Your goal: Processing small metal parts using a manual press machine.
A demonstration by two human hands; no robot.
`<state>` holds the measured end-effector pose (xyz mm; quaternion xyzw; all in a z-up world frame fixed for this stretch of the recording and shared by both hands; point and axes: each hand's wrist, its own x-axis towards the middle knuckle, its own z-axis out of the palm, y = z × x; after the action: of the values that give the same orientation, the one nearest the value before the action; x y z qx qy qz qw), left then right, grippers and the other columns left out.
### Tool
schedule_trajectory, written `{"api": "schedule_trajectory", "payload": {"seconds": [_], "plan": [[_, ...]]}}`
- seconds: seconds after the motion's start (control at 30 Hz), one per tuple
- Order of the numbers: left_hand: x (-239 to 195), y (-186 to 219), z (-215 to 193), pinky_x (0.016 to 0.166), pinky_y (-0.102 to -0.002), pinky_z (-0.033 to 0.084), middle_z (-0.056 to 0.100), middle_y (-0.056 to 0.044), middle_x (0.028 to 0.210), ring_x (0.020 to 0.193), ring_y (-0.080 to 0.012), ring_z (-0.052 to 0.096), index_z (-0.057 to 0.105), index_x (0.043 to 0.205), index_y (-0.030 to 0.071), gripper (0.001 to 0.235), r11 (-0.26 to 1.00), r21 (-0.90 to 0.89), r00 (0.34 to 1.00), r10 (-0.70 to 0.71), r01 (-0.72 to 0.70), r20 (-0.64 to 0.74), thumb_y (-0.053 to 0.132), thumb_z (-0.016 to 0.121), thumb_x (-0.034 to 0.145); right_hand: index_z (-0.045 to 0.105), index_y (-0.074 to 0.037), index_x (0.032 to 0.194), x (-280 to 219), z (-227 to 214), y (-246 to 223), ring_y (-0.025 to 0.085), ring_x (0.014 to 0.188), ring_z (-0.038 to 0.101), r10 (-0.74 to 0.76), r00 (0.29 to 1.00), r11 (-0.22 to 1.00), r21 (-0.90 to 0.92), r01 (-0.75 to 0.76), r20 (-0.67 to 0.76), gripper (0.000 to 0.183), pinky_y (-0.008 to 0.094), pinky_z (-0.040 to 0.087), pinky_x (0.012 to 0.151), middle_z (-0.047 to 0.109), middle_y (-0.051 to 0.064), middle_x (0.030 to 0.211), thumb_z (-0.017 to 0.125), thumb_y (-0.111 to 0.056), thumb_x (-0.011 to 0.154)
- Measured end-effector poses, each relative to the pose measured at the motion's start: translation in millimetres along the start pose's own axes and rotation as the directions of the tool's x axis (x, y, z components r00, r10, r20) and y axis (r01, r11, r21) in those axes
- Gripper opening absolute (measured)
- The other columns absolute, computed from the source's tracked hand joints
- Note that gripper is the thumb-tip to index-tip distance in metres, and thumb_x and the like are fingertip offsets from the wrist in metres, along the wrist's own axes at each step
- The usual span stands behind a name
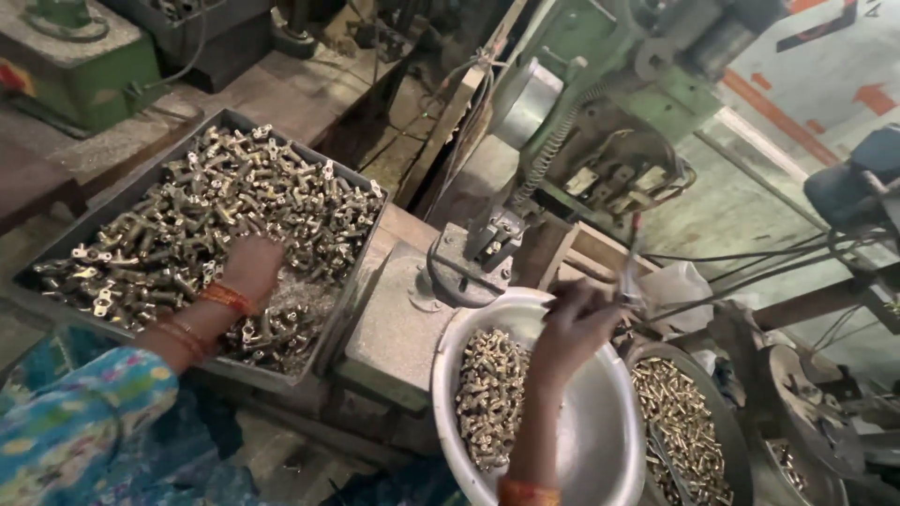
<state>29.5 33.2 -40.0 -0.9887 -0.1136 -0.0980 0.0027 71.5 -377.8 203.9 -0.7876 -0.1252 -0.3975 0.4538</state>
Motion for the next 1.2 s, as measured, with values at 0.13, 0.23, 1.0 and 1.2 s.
{"api": "schedule_trajectory", "payload": {"seconds": [0.13, 0.23, 1.0, 1.2], "plan": [[-17, 30, -72, 0.074, -0.045, 0.055, 0.076, -0.013, 0.087, 0.076, -0.0281, 0.071, 0.078, 0.088, 0.003, 0.015, 0.777, -0.629, 0.984, -0.128, 0.019, -0.128, 0.016, 0.072, 0.090, 0.048, -0.006, 0.138, -14, 23, -62, 0.039, 0.094, 0.071, -0.627, 0.777, 0.764, -0.148, 0.628, 0.056, 0.036, 0.041, 0.058, 0.075, 0.067, 0.027, 0.116, 0.054, 0.004, 0.104], [-31, 55, -127, 0.067, -0.033, 0.058, 0.078, -0.010, 0.087, 0.072, -0.0168, 0.074, 0.078, 0.100, 0.005, 0.015, 0.463, -0.886, 0.971, -0.204, -0.019, -0.127, 0.016, 0.072, 0.092, 0.055, -0.014, 0.143, -15, 41, -53, 0.028, 0.071, 0.073, 0.090, 0.899, 0.959, -0.281, 0.038, 0.430, 0.046, 0.040, 0.058, 0.056, 0.075, 0.018, 0.096, 0.066, -0.013, 0.098], [-47, 134, -236, 0.074, -0.021, 0.059, 0.077, -0.001, 0.102, 0.087, -0.0062, 0.070, 0.073, 0.119, 0.008, 0.026, 0.045, -0.982, 0.960, -0.203, -0.185, -0.191, 0.015, 0.071, 0.094, 0.061, 0.002, 0.118, -39, 65, -56, 0.040, 0.096, 0.064, -0.157, 0.981, 0.978, -0.119, 0.170, 0.111, 0.020, 0.050, 0.052, 0.080, 0.063, 0.022, 0.107, 0.063, -0.002, 0.098], [-58, 21, -182, 0.073, -0.031, 0.056, 0.077, -0.010, 0.099, 0.083, -0.0170, 0.069, 0.075, 0.119, 0.008, 0.023, 0.347, -0.935, 0.892, -0.397, -0.071, -0.215, 0.016, 0.071, 0.098, 0.058, 0.002, 0.127, 23, 9, -64, 0.041, 0.114, 0.059, -0.538, 0.837, 0.823, -0.272, 0.499, -0.094, 0.032, 0.052, 0.049, 0.095, 0.062, 0.024, 0.122, 0.061, 0.004, 0.096]]}}
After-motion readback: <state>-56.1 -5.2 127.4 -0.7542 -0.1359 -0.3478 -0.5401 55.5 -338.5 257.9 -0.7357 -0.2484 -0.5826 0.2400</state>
